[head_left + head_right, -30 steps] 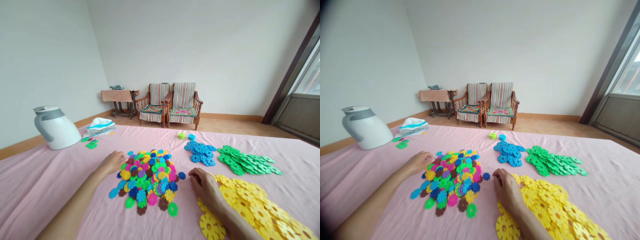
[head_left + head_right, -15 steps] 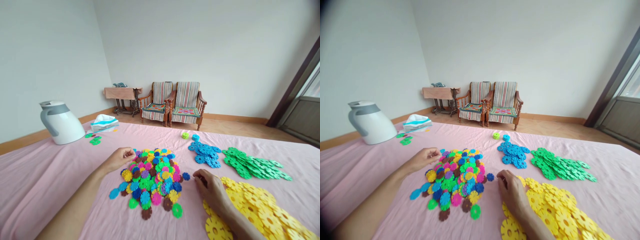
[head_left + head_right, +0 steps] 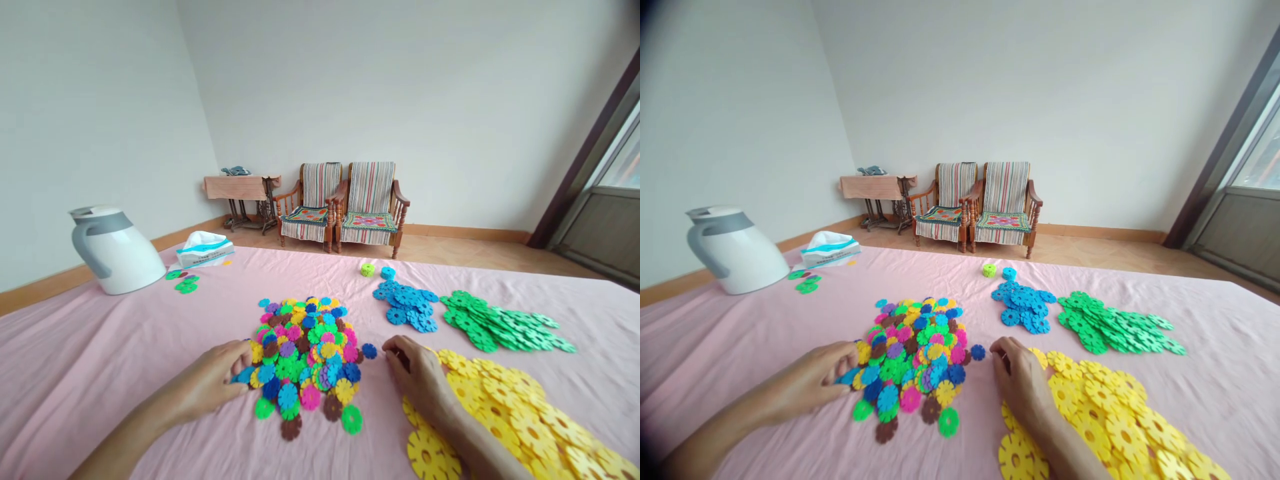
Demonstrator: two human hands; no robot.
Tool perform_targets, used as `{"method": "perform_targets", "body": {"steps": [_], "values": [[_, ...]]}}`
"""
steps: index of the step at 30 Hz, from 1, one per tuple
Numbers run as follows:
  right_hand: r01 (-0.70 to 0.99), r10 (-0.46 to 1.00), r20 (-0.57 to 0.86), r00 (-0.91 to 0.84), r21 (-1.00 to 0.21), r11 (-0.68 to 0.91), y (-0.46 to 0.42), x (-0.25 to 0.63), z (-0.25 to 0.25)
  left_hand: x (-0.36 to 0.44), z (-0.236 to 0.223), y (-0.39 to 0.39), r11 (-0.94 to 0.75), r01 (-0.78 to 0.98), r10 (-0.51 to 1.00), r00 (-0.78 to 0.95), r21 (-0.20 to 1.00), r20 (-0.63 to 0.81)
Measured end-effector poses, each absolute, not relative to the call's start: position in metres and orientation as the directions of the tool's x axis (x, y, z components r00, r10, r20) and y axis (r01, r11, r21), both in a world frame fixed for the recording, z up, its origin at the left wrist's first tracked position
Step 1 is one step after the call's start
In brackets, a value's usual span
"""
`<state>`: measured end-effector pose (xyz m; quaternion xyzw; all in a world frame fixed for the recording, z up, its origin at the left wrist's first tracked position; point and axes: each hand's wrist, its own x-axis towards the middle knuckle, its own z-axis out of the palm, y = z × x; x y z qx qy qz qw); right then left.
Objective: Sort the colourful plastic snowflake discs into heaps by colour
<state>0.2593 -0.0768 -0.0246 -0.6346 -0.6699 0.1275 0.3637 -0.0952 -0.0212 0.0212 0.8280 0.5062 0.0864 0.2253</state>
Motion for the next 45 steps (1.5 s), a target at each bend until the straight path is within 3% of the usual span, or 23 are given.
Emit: {"method": "perform_targets", "body": {"steps": [6, 17, 23, 26, 33, 39, 45], "values": [[0.754, 0.938, 0.338, 0.074, -0.634, 0.169, -0.077, 0.258, -0.024, -0.072, 0.02, -0.018, -0.4, 0.729, 0.88, 0.474, 0.556, 0.011], [0.761, 0.94, 0.335, 0.065, -0.626, 0.171, -0.078, 0.258, -0.022, -0.013, 0.051, -0.014, -0.666, 0.619, 0.731, 0.653, 0.416, 0.197], [0.755, 0.937, 0.342, 0.066, -0.631, 0.178, -0.079, 0.257, -0.023, 0.013, 0.034, 0.034, -0.692, 0.659, 0.722, 0.64, 0.294, 0.264], [0.75, 0.935, 0.35, 0.066, -0.635, 0.185, -0.078, 0.258, -0.023, 0.019, 0.021, 0.053, -0.682, 0.67, 0.731, 0.631, 0.292, 0.26], [0.73, 0.934, 0.353, 0.058, -0.653, 0.201, -0.077, 0.259, -0.026, 0.017, 0.015, 0.064, -0.644, 0.669, 0.764, 0.585, 0.371, 0.272], [0.737, 0.932, 0.356, 0.068, -0.648, 0.193, -0.077, 0.259, -0.025, 0.009, 0.02, 0.065, -0.521, 0.531, 0.83, 0.499, 0.668, 0.25], [0.742, 0.93, 0.359, 0.074, -0.643, 0.189, -0.077, 0.259, -0.025, 0.014, 0.022, 0.057, -0.524, 0.493, 0.814, 0.531, 0.695, 0.237]]}}
